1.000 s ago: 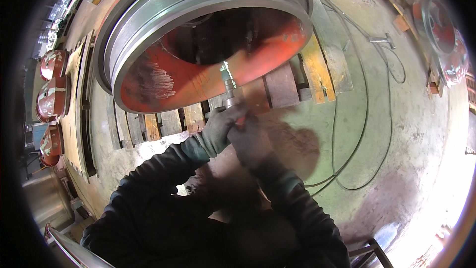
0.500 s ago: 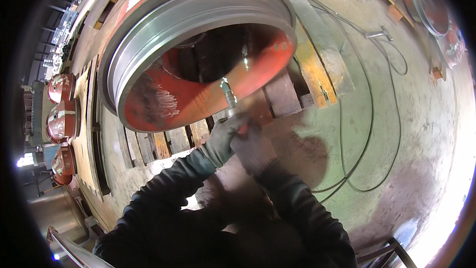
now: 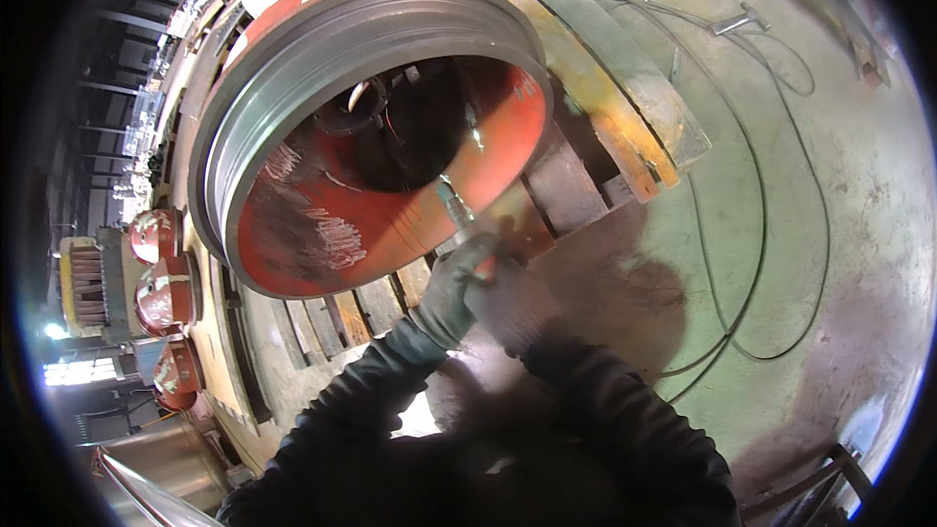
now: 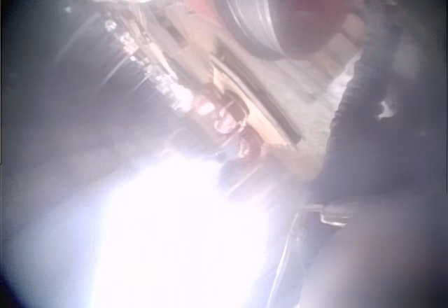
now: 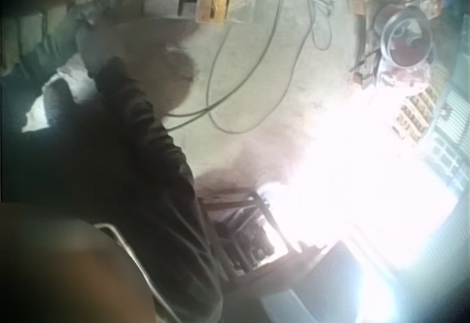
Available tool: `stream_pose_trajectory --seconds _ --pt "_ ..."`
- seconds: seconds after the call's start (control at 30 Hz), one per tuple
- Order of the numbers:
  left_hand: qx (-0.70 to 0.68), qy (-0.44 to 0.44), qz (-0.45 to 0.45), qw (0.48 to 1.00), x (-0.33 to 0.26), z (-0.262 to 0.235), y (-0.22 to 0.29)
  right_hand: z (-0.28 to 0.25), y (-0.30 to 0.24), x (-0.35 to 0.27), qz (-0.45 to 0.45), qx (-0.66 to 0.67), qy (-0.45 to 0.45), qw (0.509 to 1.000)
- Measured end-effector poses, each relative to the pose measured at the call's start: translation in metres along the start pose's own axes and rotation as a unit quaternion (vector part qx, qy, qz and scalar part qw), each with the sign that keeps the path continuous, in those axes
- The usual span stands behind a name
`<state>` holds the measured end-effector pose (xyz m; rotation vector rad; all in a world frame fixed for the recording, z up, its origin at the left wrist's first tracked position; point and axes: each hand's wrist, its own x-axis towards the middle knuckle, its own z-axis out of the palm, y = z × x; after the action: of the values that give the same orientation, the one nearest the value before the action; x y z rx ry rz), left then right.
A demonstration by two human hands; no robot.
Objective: The person uses a handheld rotary grinding tool to smooth the inner and outer surfaces of a large orange metal part. They reposition the part on a wooden pallet multiple times to access different areas and continue grinding until the surface appears uniformly finished.
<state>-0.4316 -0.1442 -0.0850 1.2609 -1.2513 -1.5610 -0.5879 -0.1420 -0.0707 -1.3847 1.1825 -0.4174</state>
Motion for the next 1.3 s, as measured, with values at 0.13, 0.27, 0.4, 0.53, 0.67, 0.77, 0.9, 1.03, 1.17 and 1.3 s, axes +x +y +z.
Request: stream_pose_trajectory --seconds 0.13,0.27,0.4,0.53,0.67,0.77,0.9,1.03,1.17,1.3 --pt "0.206 -0.033 0.112 0.971 0.002 -0.004 0.000 0.001 0.003 0.004 -0.054 -0.036 0.020 0.998" --pt "-0.021 -0.036 -0.004 0.999 0.005 0.003 0.003 0.003 0.013 0.004 -0.090 -0.112 0.058 0.988" --pt "-0.028 -0.031 -0.063 0.997 0.009 0.002 0.007 0.002 0.010 0.005 -0.130 -0.197 0.056 0.970" --pt "0.230 -0.036 0.086 0.969 0.003 -0.004 0.006 -0.002 -0.007 0.003 -0.055 -0.126 0.082 0.987" --pt "0.031 -0.030 0.060 0.997 -0.001 -0.006 0.003 -0.006 -0.011 0.005 -0.033 -0.094 0.007 0.995" --pt "0.208 -0.026 0.075 0.975 0.001 -0.006 0.002 0.000 -0.004 0.008 0.013 0.006 0.047 0.999" --pt "-0.024 0.005 -0.093 0.995 0.008 -0.007 0.000 0.003 0.010 0.007 0.001 -0.001 0.028 1.000" --pt "0.223 -0.031 0.108 0.968 0.011 -0.010 -0.002 0.006 0.015 0.008 -0.102 -0.079 0.090 0.987" --pt "-0.043 -0.022 0.030 0.998 0.004 -0.003 0.004 0.008 0.015 0.008 -0.054 -0.029 0.059 0.996" --pt "0.095 -0.030 0.035 0.994 -0.002 0.002 0.021 0.007 0.012 0.008 -0.094 -0.059 0.067 0.992"
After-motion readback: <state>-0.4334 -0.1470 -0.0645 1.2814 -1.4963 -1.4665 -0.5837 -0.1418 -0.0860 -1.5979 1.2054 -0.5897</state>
